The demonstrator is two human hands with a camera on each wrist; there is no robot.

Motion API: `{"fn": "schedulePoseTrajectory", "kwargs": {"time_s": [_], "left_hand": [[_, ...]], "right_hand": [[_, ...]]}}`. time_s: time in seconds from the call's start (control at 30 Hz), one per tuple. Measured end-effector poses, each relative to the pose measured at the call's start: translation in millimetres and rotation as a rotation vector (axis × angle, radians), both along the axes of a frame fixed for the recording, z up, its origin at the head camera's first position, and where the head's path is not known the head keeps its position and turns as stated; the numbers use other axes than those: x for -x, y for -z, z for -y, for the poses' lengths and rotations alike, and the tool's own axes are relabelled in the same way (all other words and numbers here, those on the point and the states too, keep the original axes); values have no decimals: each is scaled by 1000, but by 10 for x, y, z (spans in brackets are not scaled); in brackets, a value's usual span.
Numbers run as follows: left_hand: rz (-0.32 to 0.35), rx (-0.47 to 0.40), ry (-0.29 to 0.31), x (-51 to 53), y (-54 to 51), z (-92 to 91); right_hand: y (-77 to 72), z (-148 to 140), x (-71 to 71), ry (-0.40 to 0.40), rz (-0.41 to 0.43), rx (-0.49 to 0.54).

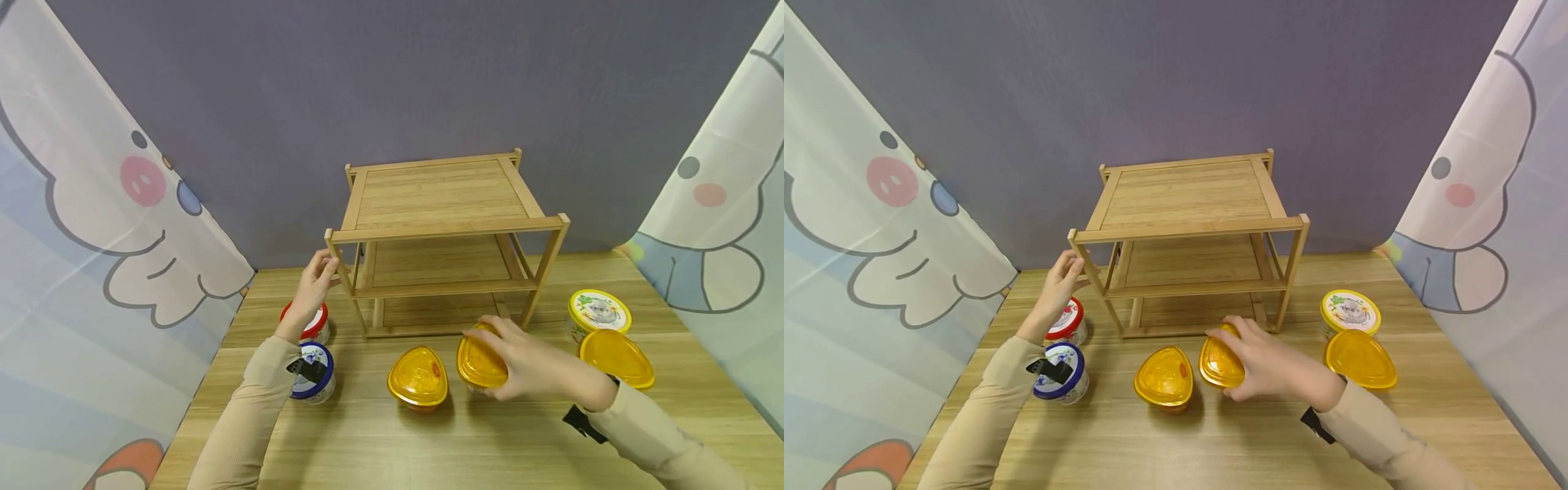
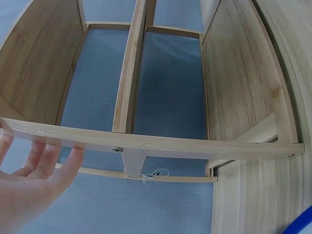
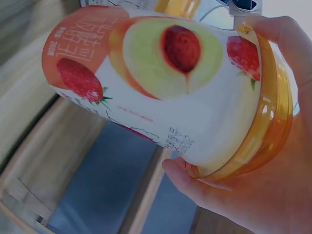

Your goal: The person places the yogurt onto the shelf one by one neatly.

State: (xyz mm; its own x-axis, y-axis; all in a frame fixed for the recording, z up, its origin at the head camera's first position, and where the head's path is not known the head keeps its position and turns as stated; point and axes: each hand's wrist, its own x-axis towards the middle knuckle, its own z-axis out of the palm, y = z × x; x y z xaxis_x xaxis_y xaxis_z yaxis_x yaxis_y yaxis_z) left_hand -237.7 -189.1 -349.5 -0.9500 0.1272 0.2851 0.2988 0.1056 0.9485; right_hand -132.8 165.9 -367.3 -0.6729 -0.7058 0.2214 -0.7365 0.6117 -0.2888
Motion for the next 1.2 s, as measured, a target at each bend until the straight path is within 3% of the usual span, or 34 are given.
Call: {"fn": "schedulePoseTrajectory", "kwargs": {"time_s": [0.23, 0.8, 1.2], "left_hand": [[-5, 0, -1, 5, 12, 3], [-12, 16, -5, 7, 23, 11], [-1, 29, -3, 17, 21, 12]], "right_hand": [[-181, 11, 48, -23, -56, 5], [-597, 87, 158, -24, -70, -4], [-810, 178, 249, -48, -68, -15]]}}
